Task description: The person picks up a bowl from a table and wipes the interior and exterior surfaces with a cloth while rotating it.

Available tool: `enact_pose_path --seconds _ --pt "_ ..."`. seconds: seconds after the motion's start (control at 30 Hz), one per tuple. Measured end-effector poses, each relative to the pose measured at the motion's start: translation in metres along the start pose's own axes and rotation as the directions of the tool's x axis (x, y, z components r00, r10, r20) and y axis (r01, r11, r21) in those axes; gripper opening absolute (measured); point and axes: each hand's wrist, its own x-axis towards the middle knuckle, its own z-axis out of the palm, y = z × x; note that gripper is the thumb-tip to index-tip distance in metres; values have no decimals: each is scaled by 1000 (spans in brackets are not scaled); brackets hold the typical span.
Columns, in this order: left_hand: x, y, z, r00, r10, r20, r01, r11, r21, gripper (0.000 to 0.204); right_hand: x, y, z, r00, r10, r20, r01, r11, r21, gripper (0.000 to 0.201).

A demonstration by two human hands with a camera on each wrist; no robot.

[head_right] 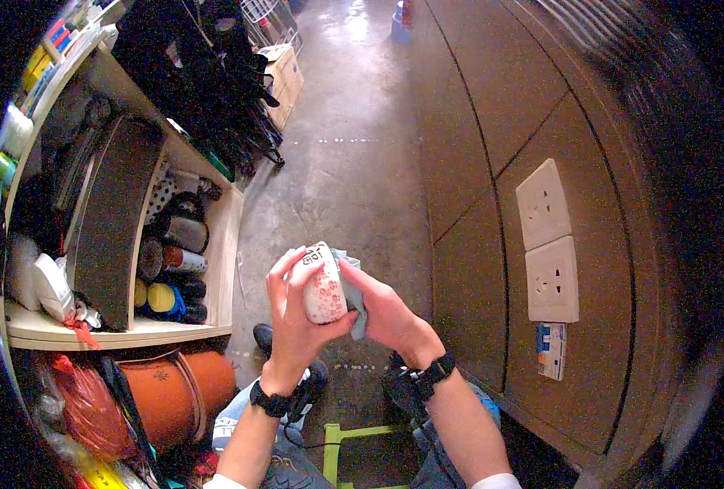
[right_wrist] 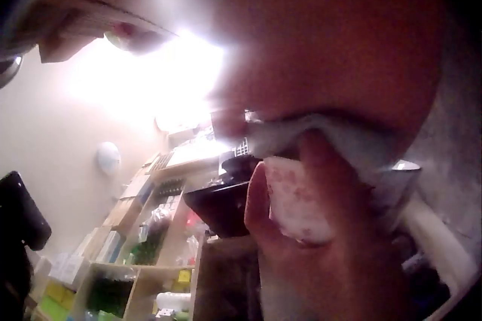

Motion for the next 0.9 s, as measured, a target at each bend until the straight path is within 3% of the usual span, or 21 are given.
enact_pose_path --seconds 0.2,0.47,0.6,0.9 --pt "2 1 -4 1000 -20 -24 19 1000 -19 82 -1 2 -4 995 20 94 -19 1000 -10 45" --pt "4 -1 -6 985 -147 -88 135 983 -126 79 -5 -2 13 997 5 -72 -24 964 -266 44" --pt "5 -2 -7 982 -164 -93 149 977 -153 77 -4 -1 4 992 31 -123 -66 954 -292 45" --pt "6 -6 -18 992 -124 -15 117 967 -226 76 -1 -3 10 977 -46 -208 -16 958 -285 34"
